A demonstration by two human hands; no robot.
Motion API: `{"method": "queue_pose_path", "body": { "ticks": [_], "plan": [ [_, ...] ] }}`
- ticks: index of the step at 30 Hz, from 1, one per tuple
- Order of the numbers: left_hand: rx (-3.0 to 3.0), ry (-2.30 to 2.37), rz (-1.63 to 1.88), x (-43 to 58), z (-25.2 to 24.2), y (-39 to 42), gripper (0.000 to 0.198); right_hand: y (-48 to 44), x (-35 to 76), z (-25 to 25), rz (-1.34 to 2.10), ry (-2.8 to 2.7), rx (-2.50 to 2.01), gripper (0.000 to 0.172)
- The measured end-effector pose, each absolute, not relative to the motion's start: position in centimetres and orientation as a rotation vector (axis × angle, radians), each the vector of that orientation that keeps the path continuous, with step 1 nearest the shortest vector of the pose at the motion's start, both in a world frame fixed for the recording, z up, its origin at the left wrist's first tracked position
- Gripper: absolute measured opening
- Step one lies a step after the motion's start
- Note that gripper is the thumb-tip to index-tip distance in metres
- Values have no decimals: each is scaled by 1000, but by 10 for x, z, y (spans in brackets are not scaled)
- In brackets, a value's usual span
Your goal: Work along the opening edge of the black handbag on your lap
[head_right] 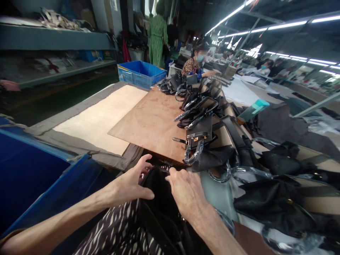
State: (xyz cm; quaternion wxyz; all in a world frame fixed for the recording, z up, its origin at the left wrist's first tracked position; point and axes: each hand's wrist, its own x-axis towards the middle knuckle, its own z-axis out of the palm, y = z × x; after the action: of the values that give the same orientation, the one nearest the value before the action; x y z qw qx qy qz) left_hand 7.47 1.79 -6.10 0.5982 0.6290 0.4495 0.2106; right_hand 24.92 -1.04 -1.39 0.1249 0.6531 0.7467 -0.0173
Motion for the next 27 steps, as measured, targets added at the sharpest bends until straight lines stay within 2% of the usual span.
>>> {"method": "queue_pose_path", "body": {
  "ticks": [6, 10, 13, 17, 22, 24, 27],
  "plan": [
    [1361, 1051, 660, 79, -62, 29, 72, -15, 228, 5, 249, 2210, 1923, 19],
    [1486, 880, 490, 61, -66, 48, 46, -23, 224, 13, 297, 2237, 1917, 17],
    [1498, 644, 249, 42, -71, 71, 43, -31, 228, 16, 167, 2220, 1916, 16],
    [1495, 570, 146, 40, -71, 86, 40, -38, 243, 15, -79, 2167, 1954, 18],
    [1484, 477, 92, 62, -58, 74, 54, -43, 265, 10, -384, 2208, 2042, 26],
    [1560, 499, 76, 68, -49, 68, 54, -45, 270, 8, -391, 2199, 2073, 26],
    [1680, 600, 64, 77, -39, 64, 41, -48, 271, 8, -304, 2137, 2099, 22]
  ]
}}
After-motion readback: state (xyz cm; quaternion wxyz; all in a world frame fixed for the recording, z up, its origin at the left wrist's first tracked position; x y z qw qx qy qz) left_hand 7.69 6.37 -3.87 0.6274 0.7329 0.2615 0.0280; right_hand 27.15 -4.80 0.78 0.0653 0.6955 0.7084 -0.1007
